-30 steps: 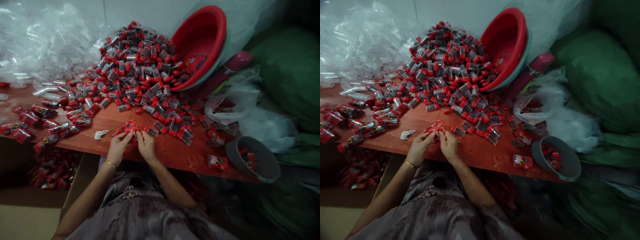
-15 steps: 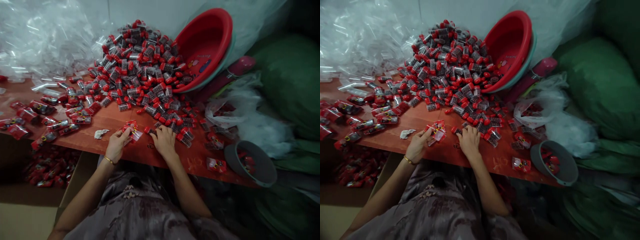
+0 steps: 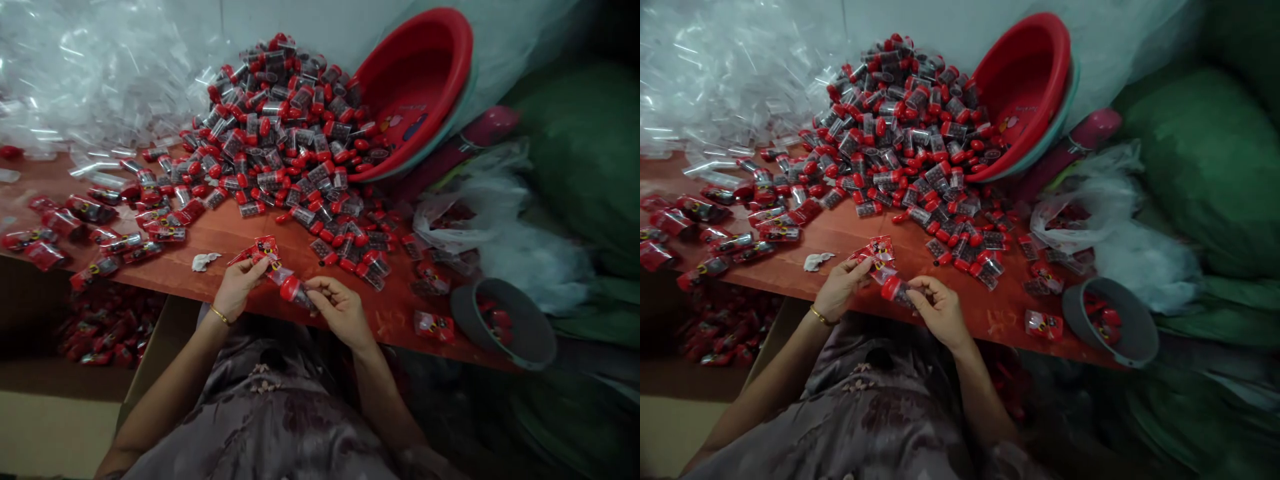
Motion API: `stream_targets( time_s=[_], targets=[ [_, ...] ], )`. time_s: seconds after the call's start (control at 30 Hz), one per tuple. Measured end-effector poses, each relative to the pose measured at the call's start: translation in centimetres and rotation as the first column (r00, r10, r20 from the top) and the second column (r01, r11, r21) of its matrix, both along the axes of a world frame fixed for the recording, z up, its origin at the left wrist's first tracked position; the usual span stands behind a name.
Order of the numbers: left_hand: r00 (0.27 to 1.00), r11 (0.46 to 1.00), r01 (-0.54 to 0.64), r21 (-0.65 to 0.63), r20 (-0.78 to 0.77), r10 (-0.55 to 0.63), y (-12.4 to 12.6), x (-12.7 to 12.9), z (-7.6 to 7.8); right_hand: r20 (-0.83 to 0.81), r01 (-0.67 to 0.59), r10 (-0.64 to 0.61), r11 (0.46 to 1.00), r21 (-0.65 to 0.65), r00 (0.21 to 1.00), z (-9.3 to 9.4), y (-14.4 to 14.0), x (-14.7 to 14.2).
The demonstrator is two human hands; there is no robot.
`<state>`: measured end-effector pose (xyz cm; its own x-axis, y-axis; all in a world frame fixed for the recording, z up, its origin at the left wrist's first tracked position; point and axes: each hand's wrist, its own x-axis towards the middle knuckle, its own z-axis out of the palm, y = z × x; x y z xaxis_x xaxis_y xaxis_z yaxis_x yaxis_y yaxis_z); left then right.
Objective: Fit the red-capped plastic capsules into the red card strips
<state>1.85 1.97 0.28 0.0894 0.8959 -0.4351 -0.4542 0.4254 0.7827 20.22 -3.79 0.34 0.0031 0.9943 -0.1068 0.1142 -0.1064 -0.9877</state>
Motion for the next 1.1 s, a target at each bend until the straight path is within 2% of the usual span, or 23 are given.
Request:
stream_targets(
  time_s=[0.17,0.3,0.43,0.53,0.7,0.83,0.97,1.03,1.1],
  targets=[
    [0.997,0.994,0.072,0.080,-0.018,-0.070,0.0,-0.1,0.0,-0.045,0.011,-0.015,0.997,-0.072,0.999,-0.2,0.3,-0.5],
    [0.994,0.992,0.106,0.070,-0.005,-0.106,0.1,-0.5,0.0,-0.044,0.046,-0.049,0.997,-0.060,0.998,-0.6,0.5,-1.0],
    [0.997,0.996,0.071,0.045,0.022,-0.072,0.0,0.1,0.2,-0.027,0.070,-0.071,0.997,-0.015,0.997,-1.3,0.5,-1.8],
    [0.999,0.999,0.024,0.029,0.033,-0.025,-0.4,0.9,0.3,-0.031,0.137,-0.137,0.991,0.005,0.990,-1.8,0.6,-2.6],
    [0.991,0.997,-0.047,0.069,0.129,0.038,-0.8,1.7,0.3,-0.018,0.212,-0.211,0.973,0.092,0.977,-2.0,0.9,-3.2],
    [0.992,0.993,-0.096,0.072,0.089,0.089,-1.0,2.5,-0.2,0.011,0.224,-0.228,0.964,0.146,0.974,-2.5,1.2,-3.5],
    [0.988,0.992,-0.112,0.056,0.113,0.105,-1.3,3.7,-1.1,0.055,0.281,-0.296,0.941,0.190,0.954,-3.2,2.0,-4.3],
    [0.988,0.993,-0.115,0.026,0.111,0.111,-1.3,3.9,-1.3,0.047,0.287,-0.300,0.941,0.180,0.953,-3.3,2.5,-4.5],
    [0.989,0.994,-0.109,0.006,0.099,0.108,-1.1,3.7,-1.3,0.002,0.247,-0.249,0.962,0.116,0.969,-3.2,2.7,-4.5]
  ],
)
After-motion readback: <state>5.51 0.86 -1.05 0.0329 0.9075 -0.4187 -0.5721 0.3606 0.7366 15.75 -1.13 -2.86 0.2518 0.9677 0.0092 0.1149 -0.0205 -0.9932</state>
